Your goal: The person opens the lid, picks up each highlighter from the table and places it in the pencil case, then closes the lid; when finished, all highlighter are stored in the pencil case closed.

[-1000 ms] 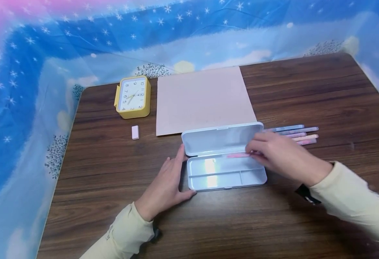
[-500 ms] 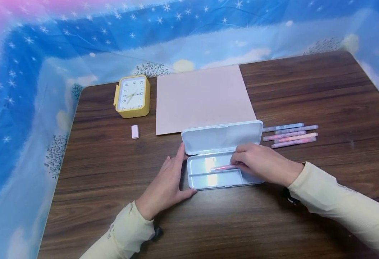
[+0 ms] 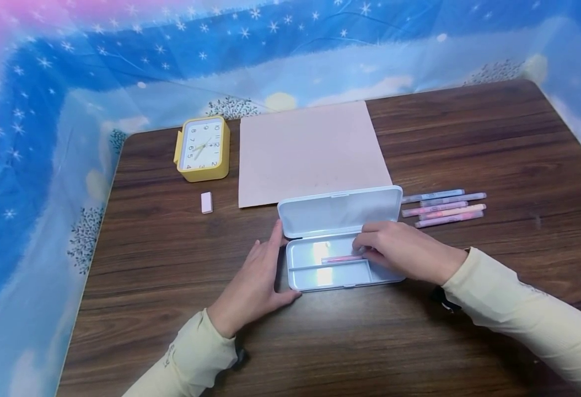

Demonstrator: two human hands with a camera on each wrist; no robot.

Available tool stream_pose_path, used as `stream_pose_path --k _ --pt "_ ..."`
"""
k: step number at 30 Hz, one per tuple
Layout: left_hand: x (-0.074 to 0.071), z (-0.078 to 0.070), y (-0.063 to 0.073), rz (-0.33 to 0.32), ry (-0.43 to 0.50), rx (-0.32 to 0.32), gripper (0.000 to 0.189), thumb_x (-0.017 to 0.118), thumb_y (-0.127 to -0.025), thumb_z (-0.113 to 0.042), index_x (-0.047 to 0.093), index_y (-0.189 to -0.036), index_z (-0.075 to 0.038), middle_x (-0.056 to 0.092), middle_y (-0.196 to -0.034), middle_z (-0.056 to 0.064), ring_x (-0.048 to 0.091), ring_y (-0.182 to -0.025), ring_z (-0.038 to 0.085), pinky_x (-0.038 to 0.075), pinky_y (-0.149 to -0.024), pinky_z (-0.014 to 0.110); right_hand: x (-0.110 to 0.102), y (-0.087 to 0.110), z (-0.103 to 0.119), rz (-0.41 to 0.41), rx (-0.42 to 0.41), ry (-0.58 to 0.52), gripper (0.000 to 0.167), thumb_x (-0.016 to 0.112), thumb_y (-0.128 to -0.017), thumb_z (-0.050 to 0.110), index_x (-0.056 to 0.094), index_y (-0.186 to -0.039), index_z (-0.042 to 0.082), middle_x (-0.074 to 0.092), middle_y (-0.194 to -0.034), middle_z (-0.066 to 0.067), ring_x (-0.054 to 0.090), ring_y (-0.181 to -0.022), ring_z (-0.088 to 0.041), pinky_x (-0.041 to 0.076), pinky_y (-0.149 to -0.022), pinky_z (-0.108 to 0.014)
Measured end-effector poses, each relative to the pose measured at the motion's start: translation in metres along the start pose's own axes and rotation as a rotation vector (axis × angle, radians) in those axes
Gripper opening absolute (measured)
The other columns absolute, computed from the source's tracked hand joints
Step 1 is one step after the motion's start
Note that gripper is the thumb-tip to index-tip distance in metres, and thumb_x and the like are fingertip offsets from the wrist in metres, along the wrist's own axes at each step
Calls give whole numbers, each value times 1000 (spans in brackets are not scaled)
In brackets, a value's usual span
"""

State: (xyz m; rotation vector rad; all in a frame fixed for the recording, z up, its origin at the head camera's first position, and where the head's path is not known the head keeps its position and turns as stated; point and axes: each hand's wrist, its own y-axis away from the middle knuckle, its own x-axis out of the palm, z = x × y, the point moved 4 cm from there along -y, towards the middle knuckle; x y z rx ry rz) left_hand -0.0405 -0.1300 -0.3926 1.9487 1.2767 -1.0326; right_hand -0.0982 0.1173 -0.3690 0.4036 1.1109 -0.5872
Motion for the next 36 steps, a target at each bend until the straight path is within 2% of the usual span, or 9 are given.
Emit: stream_pose_path --k 5,9,12,14,16,19,23,30,36 --pt "1 0 0 -2 0 -6 133 90 -70 -31 -8 -158 -16 53 -141 7 43 -139 22 23 -119 56 -32 11 -1 -97 0 -17 16 74 -86 8 73 -100 16 64 -90 8 56 -76 -1 52 -66 -23" --pt "0 0 -1 -4 -10 -10 132 89 -70 -31 -7 -158 -16 53 -141 8 44 -139 22 23 -119 56 -74 26 -10 -246 33 1 19 74 -86 6 72 -101 16 66 -93 9 58 -76 0 53 -66 -19" --pt "-1 -1 -1 -4 -8 -10 132 89 -70 -32 -8 -158 -16 53 -141 8 43 -139 22 23 -119 56 -100 36 -31 -320 128 56 20 76 -85 6 72 -100 18 68 -92 10 60 -77 -2 52 -65 -17" --pt "-1 0 -2 -2 -9 -10 132 89 -70 -32 -9 -158 -17 53 -141 8 43 -139 22 23 -119 56 -110 39 -53 -335 187 104 19 76 -84 6 73 -98 18 68 -89 8 60 -75 -4 50 -63 -18" --pt "-1 0 -2 2 -6 -15 132 89 -70 -32 -8 -158 -17 52 -142 8 43 -140 22 23 -119 56 -111 41 -77 -305 247 125 17 76 -85 8 73 -98 17 69 -88 6 60 -75 -7 50 -63 -22" --pt "0 1 -1 4 -3 -22 132 90 -70 -32 -8 -158 -18 52 -142 8 42 -140 22 23 -119 56 -100 43 -110 -234 298 116 14 75 -86 9 73 -98 16 70 -89 3 61 -78 -11 51 -65 -28" --pt "1 1 0 -2 -11 -17 132 89 -70 -32 -7 -159 -16 52 -142 7 43 -139 21 24 -119 56 -81 43 -138 -149 326 91 13 74 -87 10 73 -98 16 70 -93 2 62 -81 -13 51 -68 -31" --pt "1 0 1 -11 -22 -1 131 89 -70 -31 -5 -159 -12 52 -143 8 44 -138 22 25 -119 56 -61 38 -153 -80 301 41 14 72 -88 6 73 -99 15 71 -102 -3 65 -92 -21 51 -79 -45" --pt "1 0 1 -7 -31 0 131 90 -70 -31 -5 -158 -11 52 -143 9 45 -138 23 25 -119 55 -54 33 -155 -32 298 38 13 71 -88 6 73 -100 13 69 -104 -5 64 -93 -22 51 -81 -46"
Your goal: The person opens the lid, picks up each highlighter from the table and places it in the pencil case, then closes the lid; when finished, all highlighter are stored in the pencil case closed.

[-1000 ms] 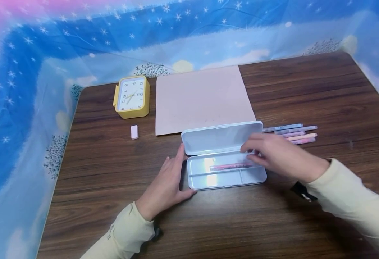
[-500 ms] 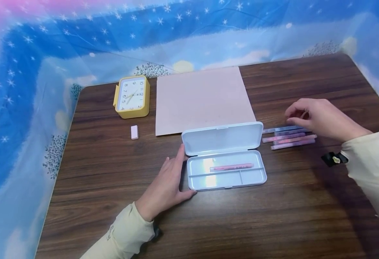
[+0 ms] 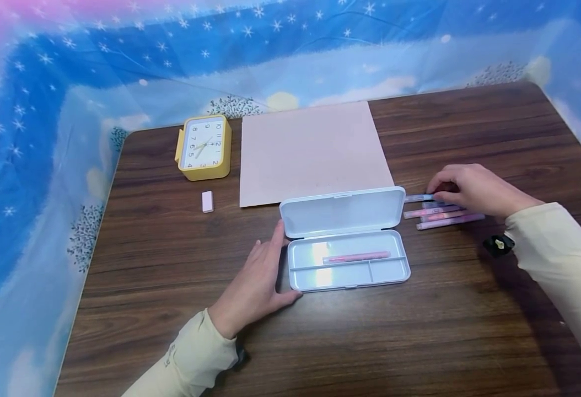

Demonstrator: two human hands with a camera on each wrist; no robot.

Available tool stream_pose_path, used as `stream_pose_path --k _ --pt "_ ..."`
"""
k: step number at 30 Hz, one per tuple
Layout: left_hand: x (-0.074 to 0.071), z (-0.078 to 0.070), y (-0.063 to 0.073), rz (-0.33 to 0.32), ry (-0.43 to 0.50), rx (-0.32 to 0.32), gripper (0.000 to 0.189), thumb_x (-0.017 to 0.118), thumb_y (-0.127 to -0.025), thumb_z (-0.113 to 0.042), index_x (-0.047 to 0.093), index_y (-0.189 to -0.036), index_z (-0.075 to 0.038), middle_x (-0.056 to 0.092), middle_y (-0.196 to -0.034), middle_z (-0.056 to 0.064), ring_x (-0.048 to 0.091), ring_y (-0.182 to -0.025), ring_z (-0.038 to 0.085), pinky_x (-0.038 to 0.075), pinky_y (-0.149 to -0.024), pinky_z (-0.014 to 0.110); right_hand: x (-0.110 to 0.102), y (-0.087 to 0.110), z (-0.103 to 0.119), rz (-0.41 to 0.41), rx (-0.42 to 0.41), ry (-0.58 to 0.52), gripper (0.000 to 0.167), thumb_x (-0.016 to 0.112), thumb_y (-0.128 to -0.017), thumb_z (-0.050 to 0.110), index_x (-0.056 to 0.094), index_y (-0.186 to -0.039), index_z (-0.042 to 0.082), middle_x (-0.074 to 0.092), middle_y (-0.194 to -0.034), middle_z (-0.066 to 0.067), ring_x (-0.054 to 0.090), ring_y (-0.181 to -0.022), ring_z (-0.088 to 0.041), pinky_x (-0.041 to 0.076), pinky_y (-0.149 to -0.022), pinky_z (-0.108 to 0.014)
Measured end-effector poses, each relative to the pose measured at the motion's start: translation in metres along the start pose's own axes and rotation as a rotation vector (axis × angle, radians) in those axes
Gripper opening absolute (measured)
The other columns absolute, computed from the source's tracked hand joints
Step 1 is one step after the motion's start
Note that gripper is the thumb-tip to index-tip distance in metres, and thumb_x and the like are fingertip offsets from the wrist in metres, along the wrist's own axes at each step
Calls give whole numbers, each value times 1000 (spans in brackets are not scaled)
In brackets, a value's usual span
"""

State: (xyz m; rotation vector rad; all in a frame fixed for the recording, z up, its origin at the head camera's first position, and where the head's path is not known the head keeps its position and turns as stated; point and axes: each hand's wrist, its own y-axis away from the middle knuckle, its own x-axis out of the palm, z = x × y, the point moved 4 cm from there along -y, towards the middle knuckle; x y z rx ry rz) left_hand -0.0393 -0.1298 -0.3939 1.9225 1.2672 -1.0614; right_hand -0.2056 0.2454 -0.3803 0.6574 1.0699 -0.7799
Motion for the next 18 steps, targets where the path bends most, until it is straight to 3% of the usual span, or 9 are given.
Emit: stream_pose_path --k 11,14,18 --pt "1 -1 0 -2 8 2 131 90 -69 -31 -5 -158 -11 52 -143 9 44 -138 23 24 -119 56 -2 2 1 -8 -2 23 13 70 -89 5 73 -99 12 70 -102 -6 64 -89 -21 51 -77 -45" --pt "1 0 -1 0 5 2 131 90 -70 -30 -5 -158 -11 52 -142 9 45 -137 23 25 -119 57 -12 8 7 -59 -16 50 13 71 -88 7 73 -100 13 70 -100 -4 64 -86 -19 51 -74 -43" --pt "0 0 -1 -2 10 -1 131 90 -70 -30 -4 -158 -12 53 -141 9 45 -137 23 25 -118 58 -36 21 26 -193 -87 118 15 76 -84 7 74 -97 16 69 -93 2 58 -74 -10 48 -64 -34"
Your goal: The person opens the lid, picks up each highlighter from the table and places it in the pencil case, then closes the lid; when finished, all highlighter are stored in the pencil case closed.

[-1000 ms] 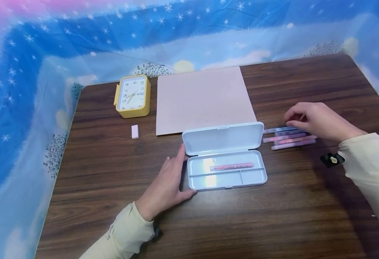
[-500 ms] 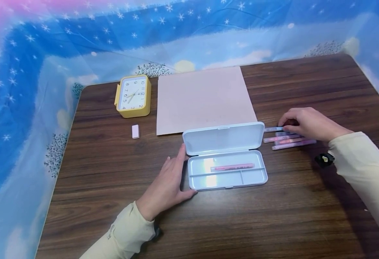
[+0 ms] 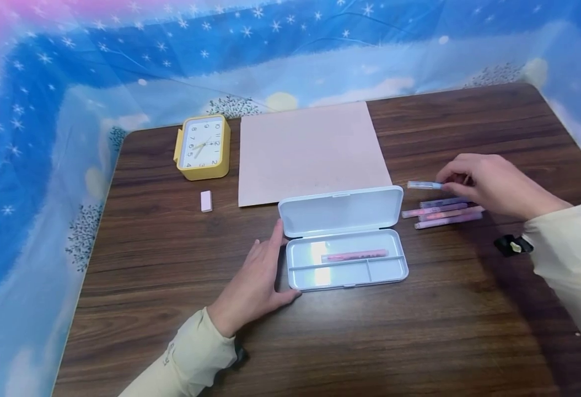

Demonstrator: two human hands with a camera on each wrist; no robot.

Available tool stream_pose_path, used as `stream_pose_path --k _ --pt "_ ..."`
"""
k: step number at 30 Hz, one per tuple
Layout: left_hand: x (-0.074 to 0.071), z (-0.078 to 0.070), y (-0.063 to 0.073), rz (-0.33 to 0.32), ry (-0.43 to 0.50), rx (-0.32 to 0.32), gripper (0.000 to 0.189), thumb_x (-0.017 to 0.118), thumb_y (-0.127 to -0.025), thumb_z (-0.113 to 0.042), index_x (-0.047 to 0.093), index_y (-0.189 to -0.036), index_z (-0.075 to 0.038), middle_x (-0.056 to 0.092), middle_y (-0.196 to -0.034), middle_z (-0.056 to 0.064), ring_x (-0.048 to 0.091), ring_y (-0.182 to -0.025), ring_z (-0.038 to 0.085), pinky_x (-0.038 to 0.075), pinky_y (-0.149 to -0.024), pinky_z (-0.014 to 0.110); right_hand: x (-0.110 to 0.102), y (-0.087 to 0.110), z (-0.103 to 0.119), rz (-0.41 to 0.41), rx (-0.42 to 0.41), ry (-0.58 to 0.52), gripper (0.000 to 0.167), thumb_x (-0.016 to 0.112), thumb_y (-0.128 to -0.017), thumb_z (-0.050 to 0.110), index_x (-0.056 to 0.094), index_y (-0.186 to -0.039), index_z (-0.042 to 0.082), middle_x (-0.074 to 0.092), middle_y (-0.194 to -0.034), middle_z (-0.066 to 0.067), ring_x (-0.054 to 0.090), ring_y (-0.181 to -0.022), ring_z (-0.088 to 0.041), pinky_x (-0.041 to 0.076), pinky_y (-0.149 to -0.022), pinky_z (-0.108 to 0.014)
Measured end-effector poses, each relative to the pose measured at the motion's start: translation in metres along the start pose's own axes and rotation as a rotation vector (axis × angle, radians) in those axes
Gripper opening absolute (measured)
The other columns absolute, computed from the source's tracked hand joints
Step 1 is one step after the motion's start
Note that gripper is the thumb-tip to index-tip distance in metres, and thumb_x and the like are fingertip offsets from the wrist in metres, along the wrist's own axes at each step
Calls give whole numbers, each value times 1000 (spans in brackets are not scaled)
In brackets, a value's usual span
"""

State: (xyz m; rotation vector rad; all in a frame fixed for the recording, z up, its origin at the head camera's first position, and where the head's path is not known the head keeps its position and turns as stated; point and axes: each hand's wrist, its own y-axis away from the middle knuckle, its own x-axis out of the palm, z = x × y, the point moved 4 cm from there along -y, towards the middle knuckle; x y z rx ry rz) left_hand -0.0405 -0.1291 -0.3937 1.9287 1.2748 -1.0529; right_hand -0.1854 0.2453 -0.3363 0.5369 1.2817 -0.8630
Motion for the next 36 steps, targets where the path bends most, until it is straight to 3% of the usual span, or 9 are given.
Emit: stream_pose_path --k 6,11,17,25,29,36 --pt "-1 0 0 12 12 -8 132 89 -70 -32 -7 -158 -14 51 -142 8 43 -139 22 24 -119 57 -38 10 37 -125 -42 55 20 80 -80 5 74 -95 17 65 -86 7 53 -70 -6 45 -58 -28" --pt "-1 1 -1 20 17 -14 133 89 -71 -31 -9 -158 -16 51 -142 8 43 -139 22 23 -119 57 -41 14 75 -138 -85 -16 23 79 -80 6 74 -97 20 65 -89 11 54 -70 -3 45 -59 -20" --pt "-1 0 -1 24 12 -16 132 89 -71 -31 -8 -158 -15 51 -143 8 42 -140 22 23 -119 56 -7 9 114 -61 -132 -136 18 75 -86 11 73 -100 22 65 -93 13 57 -77 1 51 -66 -25" --pt "1 1 0 20 11 -15 132 89 -70 -31 -8 -158 -16 52 -142 7 42 -140 21 23 -119 55 51 -5 133 74 -129 -246 10 72 -90 18 75 -100 21 65 -93 9 61 -85 -5 54 -75 -29" --pt "1 1 0 17 9 -9 132 89 -70 -31 -8 -158 -15 52 -142 7 43 -140 21 24 -119 55 69 -7 136 87 -107 -272 12 73 -89 19 76 -101 19 65 -92 8 59 -83 -7 53 -74 -29" --pt "0 1 1 10 8 -7 131 90 -70 -30 -6 -158 -13 52 -143 9 43 -140 22 23 -120 55 83 -6 141 28 -125 -237 10 75 -88 20 77 -98 20 63 -88 8 55 -81 -8 50 -70 -28"
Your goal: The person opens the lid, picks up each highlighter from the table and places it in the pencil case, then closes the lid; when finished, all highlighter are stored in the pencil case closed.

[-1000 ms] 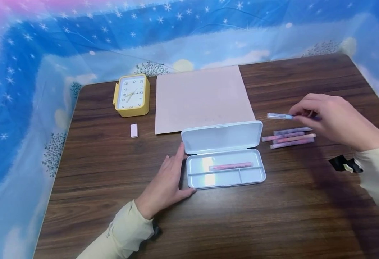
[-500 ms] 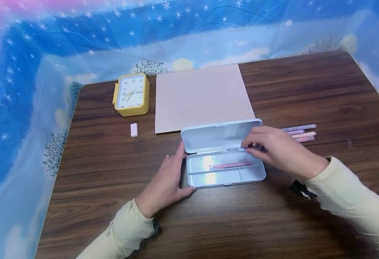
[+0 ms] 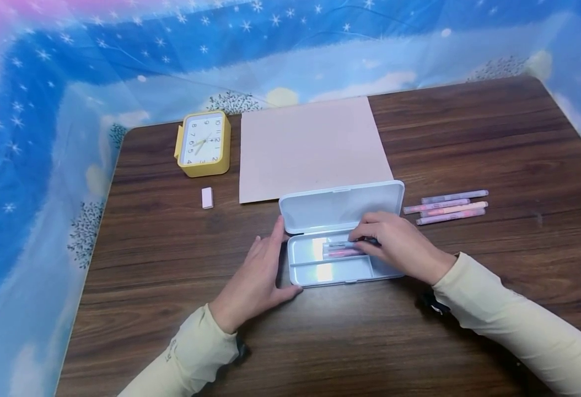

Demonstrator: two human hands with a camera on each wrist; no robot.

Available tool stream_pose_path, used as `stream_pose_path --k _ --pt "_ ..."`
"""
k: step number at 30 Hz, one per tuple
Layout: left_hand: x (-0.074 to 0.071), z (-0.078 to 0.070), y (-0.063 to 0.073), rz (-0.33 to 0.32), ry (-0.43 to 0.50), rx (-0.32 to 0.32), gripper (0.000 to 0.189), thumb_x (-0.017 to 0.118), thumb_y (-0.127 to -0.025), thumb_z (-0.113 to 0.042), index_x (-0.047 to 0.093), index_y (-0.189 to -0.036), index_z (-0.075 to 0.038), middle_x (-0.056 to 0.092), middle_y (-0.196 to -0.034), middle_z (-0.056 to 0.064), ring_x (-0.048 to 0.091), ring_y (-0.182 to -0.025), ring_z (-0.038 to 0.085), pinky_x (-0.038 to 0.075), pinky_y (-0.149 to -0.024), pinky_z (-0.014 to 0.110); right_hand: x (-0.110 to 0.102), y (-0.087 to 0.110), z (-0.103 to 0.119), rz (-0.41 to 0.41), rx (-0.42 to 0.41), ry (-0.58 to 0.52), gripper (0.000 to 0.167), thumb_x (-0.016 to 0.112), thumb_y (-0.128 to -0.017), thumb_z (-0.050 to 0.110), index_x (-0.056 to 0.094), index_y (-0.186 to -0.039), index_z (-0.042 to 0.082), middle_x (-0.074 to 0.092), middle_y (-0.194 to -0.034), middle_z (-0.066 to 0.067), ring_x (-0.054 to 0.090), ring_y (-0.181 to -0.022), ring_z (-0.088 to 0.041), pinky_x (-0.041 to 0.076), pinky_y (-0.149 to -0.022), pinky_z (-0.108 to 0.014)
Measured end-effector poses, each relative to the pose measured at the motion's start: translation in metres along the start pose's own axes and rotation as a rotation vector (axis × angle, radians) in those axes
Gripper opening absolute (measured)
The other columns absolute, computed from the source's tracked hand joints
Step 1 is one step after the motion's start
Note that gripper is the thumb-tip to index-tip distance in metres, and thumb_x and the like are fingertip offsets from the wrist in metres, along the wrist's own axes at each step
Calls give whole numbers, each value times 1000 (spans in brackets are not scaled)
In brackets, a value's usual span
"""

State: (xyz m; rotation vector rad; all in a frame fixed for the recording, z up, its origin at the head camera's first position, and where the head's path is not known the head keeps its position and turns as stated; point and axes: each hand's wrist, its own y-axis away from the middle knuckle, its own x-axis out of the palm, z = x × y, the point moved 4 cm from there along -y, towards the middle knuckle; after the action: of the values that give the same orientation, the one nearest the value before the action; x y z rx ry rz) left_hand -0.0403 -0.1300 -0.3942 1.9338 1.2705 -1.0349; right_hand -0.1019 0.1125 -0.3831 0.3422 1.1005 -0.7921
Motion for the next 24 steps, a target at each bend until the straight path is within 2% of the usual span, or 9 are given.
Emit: stream_pose_path --k 4,8,12,15,18,20,24 --pt "0 0 -1 5 -3 -4 132 89 -70 -31 -7 -158 -14 52 -142 8 42 -140 21 23 -120 55 0 1 -1 1 11 -10 10 75 -88 19 77 -98 20 64 -90 7 57 -84 -9 52 -72 -30" --pt "0 0 -1 10 4 -13 134 90 -70 -31 -9 -158 -17 52 -142 8 42 -140 21 23 -120 55 -6 4 -6 4 53 -117 12 74 -89 16 75 -101 19 67 -94 9 59 -85 -7 54 -75 -30" --pt "0 -1 -2 18 15 -23 135 90 -70 -31 -11 -158 -19 52 -143 7 41 -141 21 22 -120 55 -26 12 -14 -58 78 -225 14 73 -89 11 74 -101 17 69 -94 10 60 -82 -2 55 -72 -26" --pt "0 -2 -2 16 13 -17 134 90 -70 -31 -11 -158 -18 52 -142 7 41 -141 21 22 -120 55 -49 23 -22 -132 102 -229 16 72 -88 8 73 -102 15 69 -95 8 60 -81 -1 53 -71 -20" --pt "0 -2 -1 15 12 -14 134 89 -70 -31 -11 -158 -18 50 -144 8 40 -142 21 21 -120 55 -73 37 -37 -192 176 -186 18 73 -88 9 73 -104 18 70 -96 7 59 -80 -2 51 -69 -15" --pt "-1 -2 -1 15 14 -14 133 89 -71 -31 -11 -158 -18 50 -145 8 39 -143 21 21 -120 55 -88 47 -52 -209 265 -156 18 72 -90 13 73 -106 20 69 -98 8 59 -81 -1 48 -68 -12" --pt "-1 -2 -1 18 22 -17 134 89 -71 -31 -11 -158 -19 49 -146 8 38 -143 21 20 -120 55 -108 67 -96 -211 433 -154 19 70 -92 22 72 -111 21 66 -100 18 58 -80 2 44 -65 -9"
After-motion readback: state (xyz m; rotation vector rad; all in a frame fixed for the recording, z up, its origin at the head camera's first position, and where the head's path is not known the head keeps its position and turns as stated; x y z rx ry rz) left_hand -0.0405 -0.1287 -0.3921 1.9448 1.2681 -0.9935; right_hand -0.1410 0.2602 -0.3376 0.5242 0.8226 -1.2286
